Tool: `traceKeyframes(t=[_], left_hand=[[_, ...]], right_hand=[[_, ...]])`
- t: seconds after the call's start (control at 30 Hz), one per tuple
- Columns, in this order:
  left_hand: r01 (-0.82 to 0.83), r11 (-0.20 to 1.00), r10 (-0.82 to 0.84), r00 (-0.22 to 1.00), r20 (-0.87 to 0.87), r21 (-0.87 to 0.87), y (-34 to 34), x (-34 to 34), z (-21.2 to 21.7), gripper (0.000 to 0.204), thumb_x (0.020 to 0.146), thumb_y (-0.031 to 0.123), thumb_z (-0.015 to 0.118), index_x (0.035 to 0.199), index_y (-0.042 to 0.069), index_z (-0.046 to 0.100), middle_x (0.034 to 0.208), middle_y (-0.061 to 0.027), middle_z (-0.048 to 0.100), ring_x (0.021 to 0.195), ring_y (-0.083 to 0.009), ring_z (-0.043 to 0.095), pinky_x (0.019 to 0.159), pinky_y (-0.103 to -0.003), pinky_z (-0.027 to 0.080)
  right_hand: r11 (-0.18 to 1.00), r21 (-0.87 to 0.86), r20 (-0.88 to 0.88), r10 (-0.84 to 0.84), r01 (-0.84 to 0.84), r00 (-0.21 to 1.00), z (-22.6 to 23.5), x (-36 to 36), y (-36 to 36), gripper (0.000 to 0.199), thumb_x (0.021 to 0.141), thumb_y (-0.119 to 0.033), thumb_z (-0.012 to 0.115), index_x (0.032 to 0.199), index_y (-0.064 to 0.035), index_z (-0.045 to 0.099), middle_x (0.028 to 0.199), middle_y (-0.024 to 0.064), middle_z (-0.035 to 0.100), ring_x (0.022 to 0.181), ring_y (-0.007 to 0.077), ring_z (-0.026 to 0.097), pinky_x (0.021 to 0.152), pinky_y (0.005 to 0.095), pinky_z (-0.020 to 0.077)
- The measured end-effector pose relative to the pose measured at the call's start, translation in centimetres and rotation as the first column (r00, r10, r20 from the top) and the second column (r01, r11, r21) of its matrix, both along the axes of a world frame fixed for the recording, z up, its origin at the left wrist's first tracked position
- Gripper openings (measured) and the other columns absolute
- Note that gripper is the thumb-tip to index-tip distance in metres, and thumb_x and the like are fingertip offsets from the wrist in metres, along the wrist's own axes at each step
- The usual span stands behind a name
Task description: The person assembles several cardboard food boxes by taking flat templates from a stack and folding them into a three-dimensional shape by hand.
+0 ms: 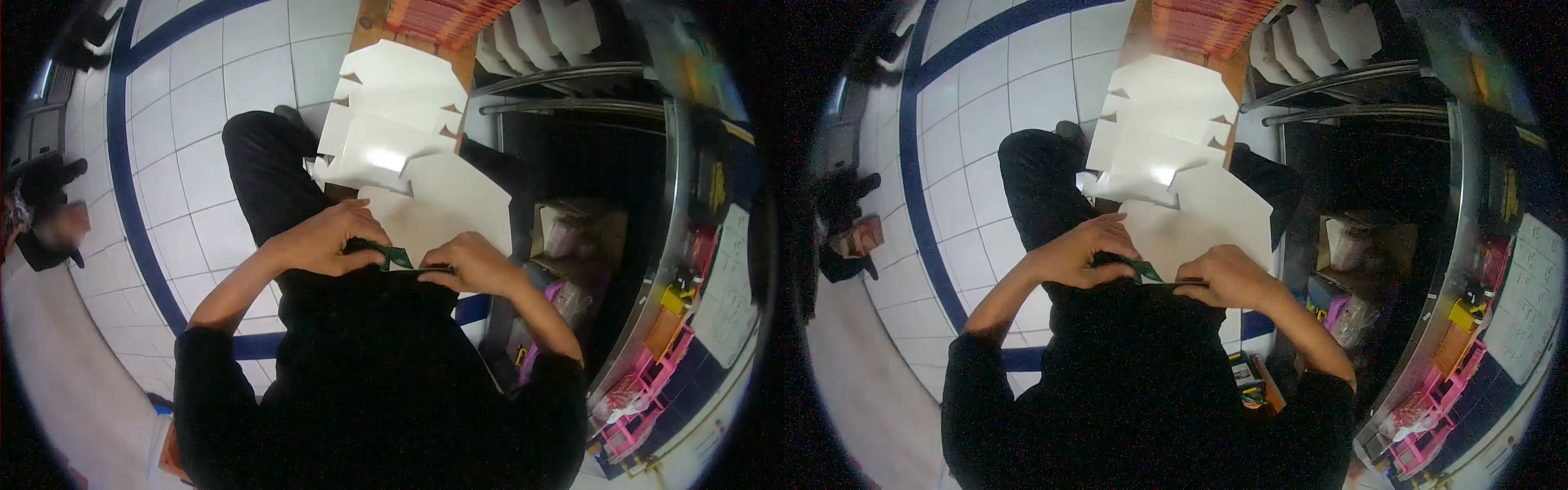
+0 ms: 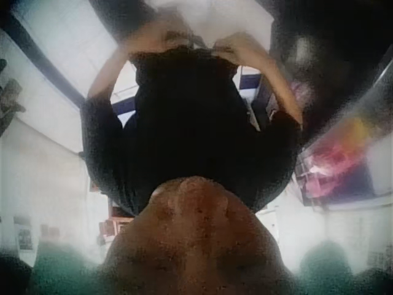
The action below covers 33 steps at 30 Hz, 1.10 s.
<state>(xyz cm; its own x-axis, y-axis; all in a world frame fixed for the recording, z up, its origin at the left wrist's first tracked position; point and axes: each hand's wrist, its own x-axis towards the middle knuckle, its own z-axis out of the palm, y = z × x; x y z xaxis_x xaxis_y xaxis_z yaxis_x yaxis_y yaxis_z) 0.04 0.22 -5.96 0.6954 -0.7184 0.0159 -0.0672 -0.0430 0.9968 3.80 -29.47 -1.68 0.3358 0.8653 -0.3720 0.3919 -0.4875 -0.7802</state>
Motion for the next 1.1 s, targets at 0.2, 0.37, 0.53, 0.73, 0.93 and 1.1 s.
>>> traceKeyframes(t=[0.2, 0.37, 0.53, 0.73, 0.93, 1.1], left_hand=[[-0.166, 0.974, 0.142, 0.977, -0.158, -0.157, 0.8, -1.6, -2.2, 0.009, 0.091, 0.009, 0.076, 0.095, 0.001, 0.075, 0.086, -0.0091, 0.071, 0.086, -0.0276, 0.064, 0.086, -0.042, 0.049], [-0.35, 0.934, 0.342, 0.934, 0.104, 0.074, -2.3, -2.2, -1.3, 0.012, 0.086, 0.011, 0.078, 0.09, 0.002, 0.071, 0.079, -0.0093, 0.065, 0.081, -0.0284, 0.065, 0.08, -0.04, 0.048], [-0.505, 0.842, 0.419, 0.834, 0.36, 0.191, -4.7, -3.3, -1.5, 0.012, 0.085, 0.013, 0.076, 0.091, 0.005, 0.071, 0.082, -0.0087, 0.065, 0.077, -0.0272, 0.064, 0.077, -0.039, 0.047], [-0.323, 0.901, 0.18, 0.887, 0.426, 0.291, -5.4, -3.8, -3.2, 0.007, 0.087, 0.01, 0.071, 0.086, 0.004, 0.067, 0.08, -0.0097, 0.064, 0.074, -0.0293, 0.061, 0.078, -0.04, 0.045], [-0.393, 0.86, 0.239, 0.875, 0.422, 0.327, -4.4, -3.5, -3.4, 0.009, 0.085, 0.008, 0.072, 0.08, 0.003, 0.065, 0.076, -0.0106, 0.063, 0.077, -0.0298, 0.061, 0.08, -0.04, 0.044], [-0.359, 0.857, 0.161, 0.869, 0.468, 0.371, -5.1, -2.4, -1.3, 0.008, 0.084, 0.008, 0.073, 0.082, 0.004, 0.066, 0.077, -0.0097, 0.064, 0.079, -0.0285, 0.061, 0.082, -0.039, 0.043]], right_hand=[[0.903, -0.174, -0.593, -0.414, 0.393, 0.69, -4.3, -1.2, -2.9, 0.025, 0.1, -0.024, 0.072, 0.092, -0.0006, 0.072, 0.075, -0.0067, 0.061, 0.071, 0.0025, 0.05, 0.063, 0.0237, 0.0418], [0.882, -0.174, -0.636, -0.44, 0.437, 0.634, -5.2, -2.6, -3.2, 0.023, 0.102, -0.022, 0.068, 0.094, -0.001, 0.072, 0.073, -0.0063, 0.059, 0.069, 0.0027, 0.048, 0.061, 0.0232, 0.0399], [0.897, -0.111, -0.549, -0.413, 0.427, 0.726, -4.4, -3.2, -2.3, 0.022, 0.103, -0.021, 0.067, 0.097, -0.0008, 0.073, 0.069, -0.0039, 0.058, 0.065, 0.0037, 0.047, 0.058, 0.0249, 0.0389], [0.919, -0.057, -0.315, -0.387, 0.39, 0.867, -3.9, -3.6, -0.8, 0.018, 0.1, -0.019, 0.069, 0.1, -0.001, 0.072, 0.072, 0.0072, 0.066, 0.061, 0.0136, 0.055, 0.06, 0.0314, 0.0445], [0.912, 0.042, 0.196, -0.407, 0.407, 0.892, -3.3, -4.9, -3.4, 0.014, 0.088, -0.009, 0.077, 0.098, -0.0015, 0.07, 0.085, 0.0175, 0.07, 0.076, 0.0332, 0.068, 0.072, 0.0416, 0.0526], [0.831, -0.114, 0.037, -0.544, 0.544, 0.838, -1.7, -3.4, -2.7, 0.013, 0.083, -0.006, 0.078, 0.091, -0.0028, 0.069, 0.081, 0.0144, 0.068, 0.08, 0.0343, 0.068, 0.071, 0.0436, 0.0521]])
